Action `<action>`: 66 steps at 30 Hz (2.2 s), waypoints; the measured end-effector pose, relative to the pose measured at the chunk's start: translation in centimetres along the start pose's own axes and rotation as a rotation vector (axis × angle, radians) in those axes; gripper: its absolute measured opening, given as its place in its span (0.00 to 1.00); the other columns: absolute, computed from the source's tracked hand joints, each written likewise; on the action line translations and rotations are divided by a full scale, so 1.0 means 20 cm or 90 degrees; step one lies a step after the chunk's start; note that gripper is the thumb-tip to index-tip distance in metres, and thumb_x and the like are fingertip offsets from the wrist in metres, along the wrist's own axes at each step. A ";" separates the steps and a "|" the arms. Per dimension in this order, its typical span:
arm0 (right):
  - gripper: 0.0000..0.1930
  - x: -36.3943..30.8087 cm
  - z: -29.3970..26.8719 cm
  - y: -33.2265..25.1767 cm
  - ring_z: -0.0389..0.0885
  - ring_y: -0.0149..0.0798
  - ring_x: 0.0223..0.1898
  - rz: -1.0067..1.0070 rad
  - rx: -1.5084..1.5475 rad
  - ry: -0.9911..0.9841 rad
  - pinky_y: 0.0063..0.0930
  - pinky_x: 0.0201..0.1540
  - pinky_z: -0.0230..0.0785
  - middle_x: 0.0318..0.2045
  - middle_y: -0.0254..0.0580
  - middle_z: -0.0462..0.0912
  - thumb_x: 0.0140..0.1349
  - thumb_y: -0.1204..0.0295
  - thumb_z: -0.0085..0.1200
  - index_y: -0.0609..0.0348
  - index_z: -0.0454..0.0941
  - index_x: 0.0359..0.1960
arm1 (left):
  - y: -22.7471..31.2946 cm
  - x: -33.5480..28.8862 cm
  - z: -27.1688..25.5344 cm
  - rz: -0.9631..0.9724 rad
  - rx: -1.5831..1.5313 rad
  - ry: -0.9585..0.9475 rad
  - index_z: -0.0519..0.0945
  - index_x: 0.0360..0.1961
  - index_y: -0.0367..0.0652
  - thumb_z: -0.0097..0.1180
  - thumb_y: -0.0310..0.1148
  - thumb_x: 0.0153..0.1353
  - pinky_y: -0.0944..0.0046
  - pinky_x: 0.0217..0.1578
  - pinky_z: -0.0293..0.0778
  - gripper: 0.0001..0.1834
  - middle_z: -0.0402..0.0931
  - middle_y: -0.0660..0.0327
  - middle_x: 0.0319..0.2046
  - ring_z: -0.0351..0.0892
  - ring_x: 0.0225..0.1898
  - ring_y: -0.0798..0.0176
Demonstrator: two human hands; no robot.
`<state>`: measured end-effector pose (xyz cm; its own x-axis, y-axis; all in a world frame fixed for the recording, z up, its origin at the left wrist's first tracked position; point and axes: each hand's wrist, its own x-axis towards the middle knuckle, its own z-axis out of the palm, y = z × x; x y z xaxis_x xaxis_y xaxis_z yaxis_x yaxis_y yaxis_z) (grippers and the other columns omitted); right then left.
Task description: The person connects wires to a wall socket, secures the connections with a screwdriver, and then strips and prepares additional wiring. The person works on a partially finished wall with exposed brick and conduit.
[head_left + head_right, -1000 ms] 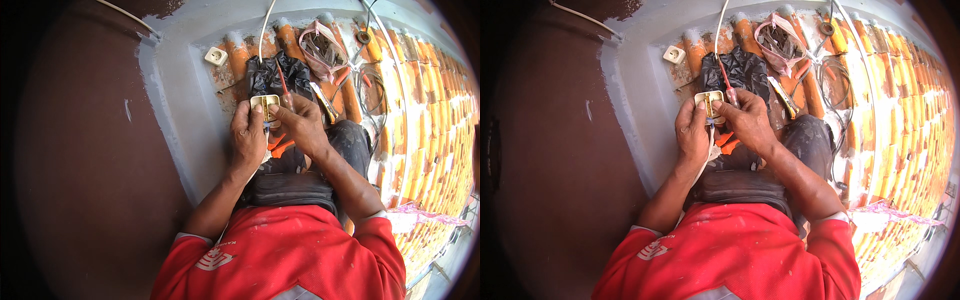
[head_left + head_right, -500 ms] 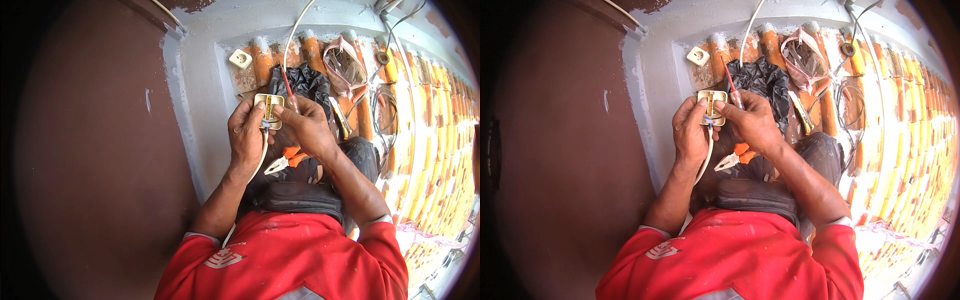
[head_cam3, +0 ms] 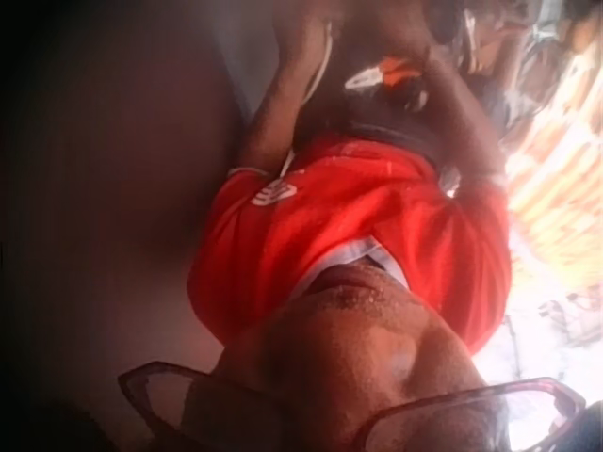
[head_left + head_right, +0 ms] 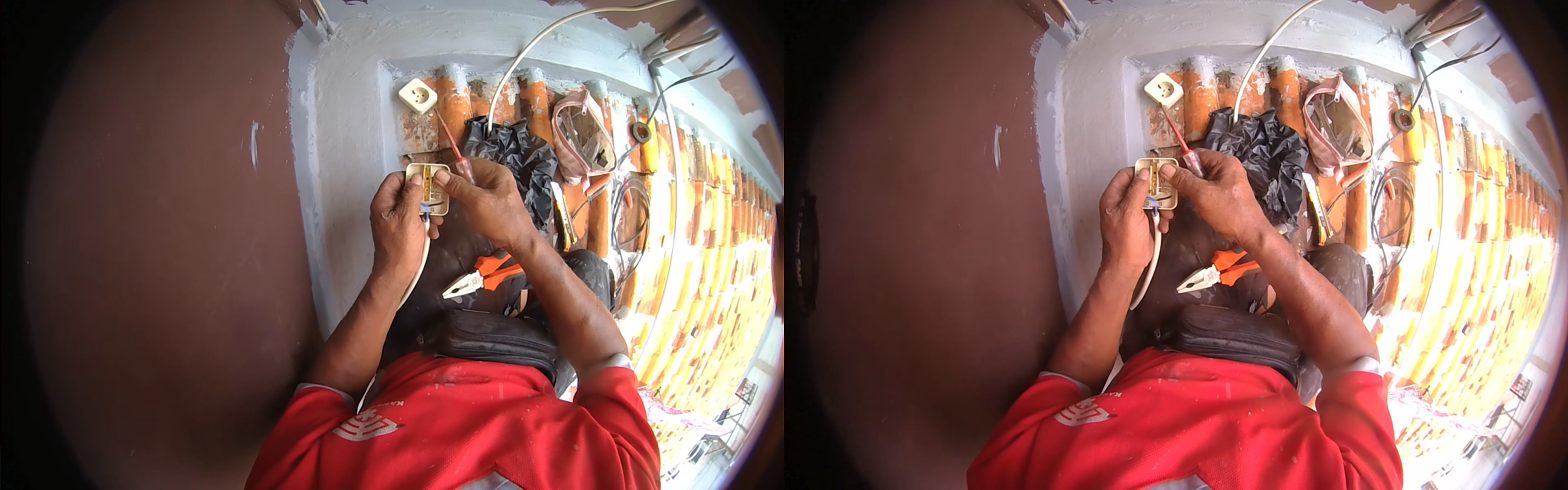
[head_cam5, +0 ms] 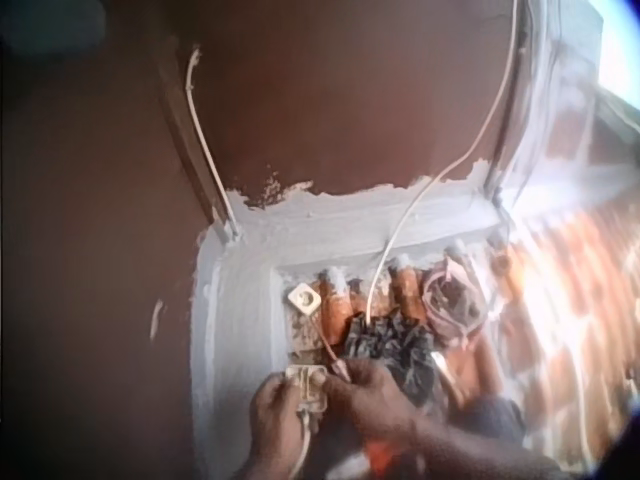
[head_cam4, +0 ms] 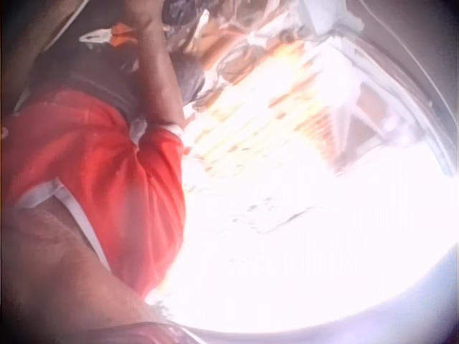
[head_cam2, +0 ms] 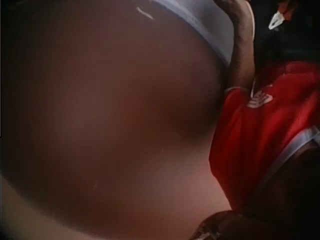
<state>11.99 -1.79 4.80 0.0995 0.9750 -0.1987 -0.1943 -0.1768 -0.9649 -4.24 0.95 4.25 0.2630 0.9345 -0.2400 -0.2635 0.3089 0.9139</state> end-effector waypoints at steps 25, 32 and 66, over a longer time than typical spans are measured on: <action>0.27 1.03 0.05 0.34 0.88 0.64 0.57 -0.122 -0.681 0.221 0.52 0.61 0.82 0.61 0.62 0.81 0.61 0.67 0.71 0.61 0.81 0.62 | 0.22 0.06 -0.17 -0.056 -0.187 -0.026 0.82 0.61 0.38 0.50 0.41 0.84 0.60 0.24 0.78 0.20 0.89 0.47 0.41 0.92 0.35 0.47; 0.27 0.94 0.04 0.30 0.90 0.61 0.54 -0.153 -0.585 0.239 0.51 0.58 0.83 0.53 0.62 0.89 0.60 0.61 0.74 0.65 0.84 0.58 | 0.27 0.05 -0.20 -0.101 -0.336 -0.098 0.82 0.61 0.39 0.49 0.41 0.84 0.62 0.21 0.77 0.19 0.90 0.45 0.42 0.92 0.34 0.45; 0.33 -0.69 -0.16 -0.30 0.84 0.40 0.64 -0.172 -0.088 0.368 0.36 0.68 0.78 0.63 0.52 0.84 0.65 0.82 0.76 0.74 0.74 0.70 | 0.12 -0.24 0.22 0.127 0.065 -0.228 0.51 0.88 0.38 0.53 0.11 0.71 0.62 0.55 0.87 0.46 0.75 0.52 0.66 0.84 0.59 0.62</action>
<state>14.97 -14.69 12.83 0.6436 0.7647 0.0313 0.0348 0.0116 -0.9993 -2.09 -3.61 9.12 0.5274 0.8477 0.0577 -0.2537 0.0923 0.9629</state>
